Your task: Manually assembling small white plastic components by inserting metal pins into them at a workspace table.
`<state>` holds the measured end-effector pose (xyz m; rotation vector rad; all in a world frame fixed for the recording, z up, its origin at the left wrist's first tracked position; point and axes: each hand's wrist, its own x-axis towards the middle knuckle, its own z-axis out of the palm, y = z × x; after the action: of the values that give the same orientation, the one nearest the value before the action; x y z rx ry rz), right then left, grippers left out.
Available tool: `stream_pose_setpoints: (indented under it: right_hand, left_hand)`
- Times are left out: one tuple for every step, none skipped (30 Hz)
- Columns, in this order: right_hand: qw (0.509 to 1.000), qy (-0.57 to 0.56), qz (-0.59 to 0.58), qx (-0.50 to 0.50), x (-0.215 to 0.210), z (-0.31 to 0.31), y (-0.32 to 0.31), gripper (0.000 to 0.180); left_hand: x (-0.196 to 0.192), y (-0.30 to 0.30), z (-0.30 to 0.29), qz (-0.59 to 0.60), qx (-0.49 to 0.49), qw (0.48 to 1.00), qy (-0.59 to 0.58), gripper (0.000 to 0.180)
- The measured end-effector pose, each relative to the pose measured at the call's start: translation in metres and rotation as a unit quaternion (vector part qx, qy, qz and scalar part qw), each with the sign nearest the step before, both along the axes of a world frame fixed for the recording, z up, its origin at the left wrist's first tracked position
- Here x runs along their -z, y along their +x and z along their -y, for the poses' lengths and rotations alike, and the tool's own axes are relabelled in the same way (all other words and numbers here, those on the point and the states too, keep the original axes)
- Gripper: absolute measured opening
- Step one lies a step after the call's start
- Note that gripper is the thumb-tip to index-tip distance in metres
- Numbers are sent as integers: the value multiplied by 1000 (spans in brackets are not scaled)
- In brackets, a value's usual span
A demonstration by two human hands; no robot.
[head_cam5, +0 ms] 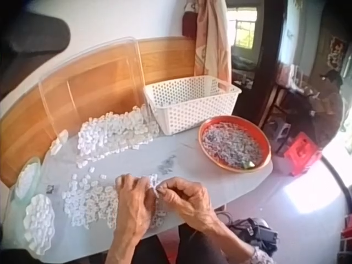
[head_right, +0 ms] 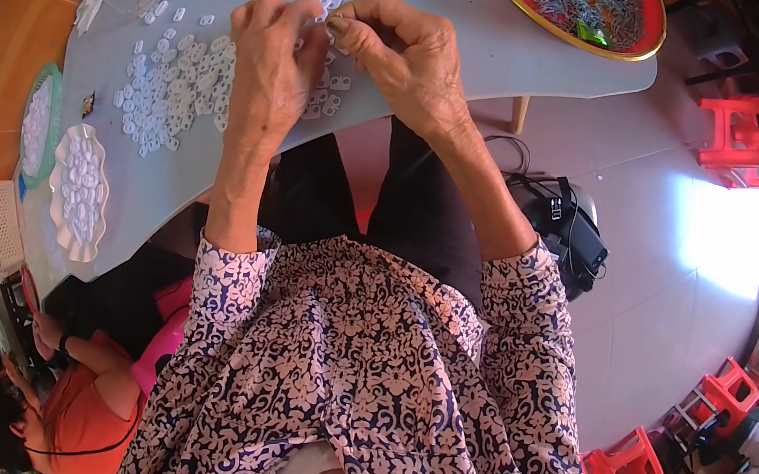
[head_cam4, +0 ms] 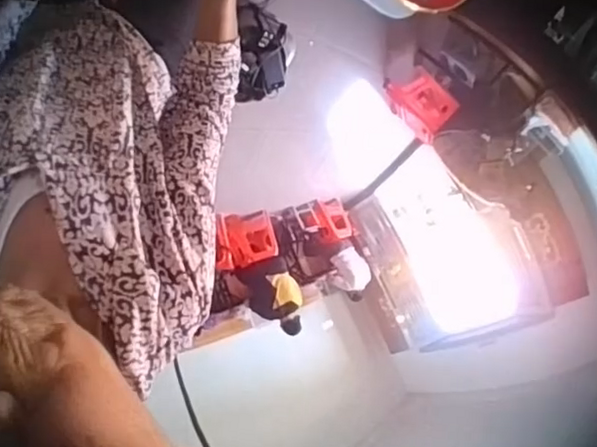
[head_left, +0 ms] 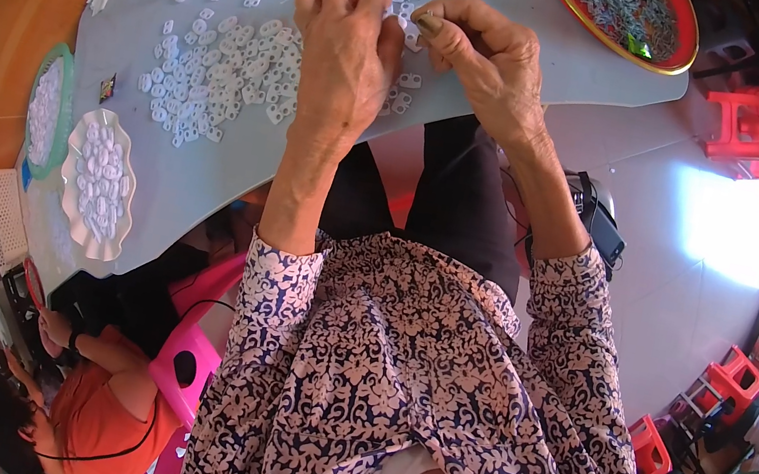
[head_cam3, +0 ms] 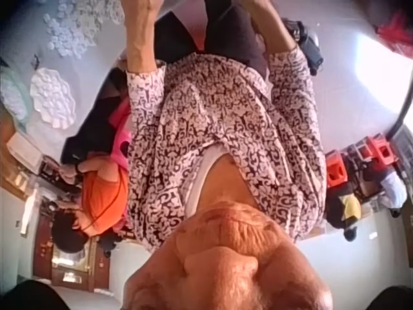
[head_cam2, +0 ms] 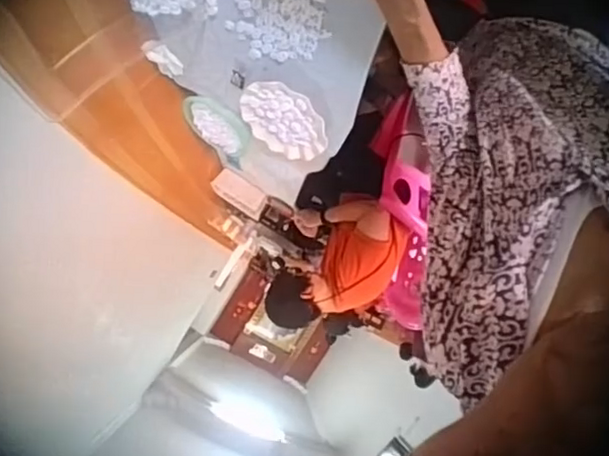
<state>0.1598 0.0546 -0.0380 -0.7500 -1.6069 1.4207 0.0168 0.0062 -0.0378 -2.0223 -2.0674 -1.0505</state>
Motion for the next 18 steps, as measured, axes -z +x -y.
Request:
stream_pose_setpoints:
  right_hand:
    - [1000,0,-2,-1,1,1,0,21]
    - [1000,1,-3,-1,2,1,0,21]
    - [1000,7,5,-3,3,1,0,21]
    - [1000,13,13,-4,4,1,0,21]
    - [1000,12,13,-2,3,1,0,21]
    - [1000,16,17,7,3,2,-1,21]
    - [999,21,21,16,2,2,-1,21]
    - [999,21,21,17,2,2,-1,21]
    - [1000,16,9,19,2,2,-1,21]
    - [1000,11,-3,21,2,2,-1,21]
    - [1000,12,-3,22,2,2,-1,21]
    - [1000,12,8,21,2,3,-1,20]
    - [1000,12,18,21,2,3,0,20]
    - [1000,12,18,22,2,3,0,20]
    - [1000,15,17,21,1,3,-1,19]
    - [1000,17,17,20,2,3,-1,18]
    - [999,17,18,21,1,3,0,18]
    - [1000,23,12,17,0,3,1,17]
  left_hand:
    - [4,0,-1,-1,1,1000,0,20]
    - [7,0,-2,-12,4,1000,-4,22]
    - [9,-1,-3,-23,8,1000,-9,24]
    - [9,0,-3,-24,9,1000,-9,24]
    - [9,0,-3,-11,13,1000,-10,23]
    - [8,0,-3,2,16,1000,-12,21]
    - [9,-1,-3,2,17,1000,-12,21]
    - [9,-2,-4,-2,23,1000,-21,19]
    - [9,-3,-5,-6,28,999,-30,16]
    - [9,-4,-6,-6,29,999,-30,16]
    - [9,-5,-6,-3,43,999,-12,14]
    - [9,-5,-7,0,56,998,7,11]
    - [7,-4,-6,1,57,998,7,11]
    - [4,-3,-5,77,49,996,21,9]
    - [0,-2,-3,153,41,987,34,8]
    - [-5,-1,1,270,25,962,-11,9]
    - [-10,-2,2,272,25,962,-12,9]
    - [-14,-3,3,408,43,911,-48,12]
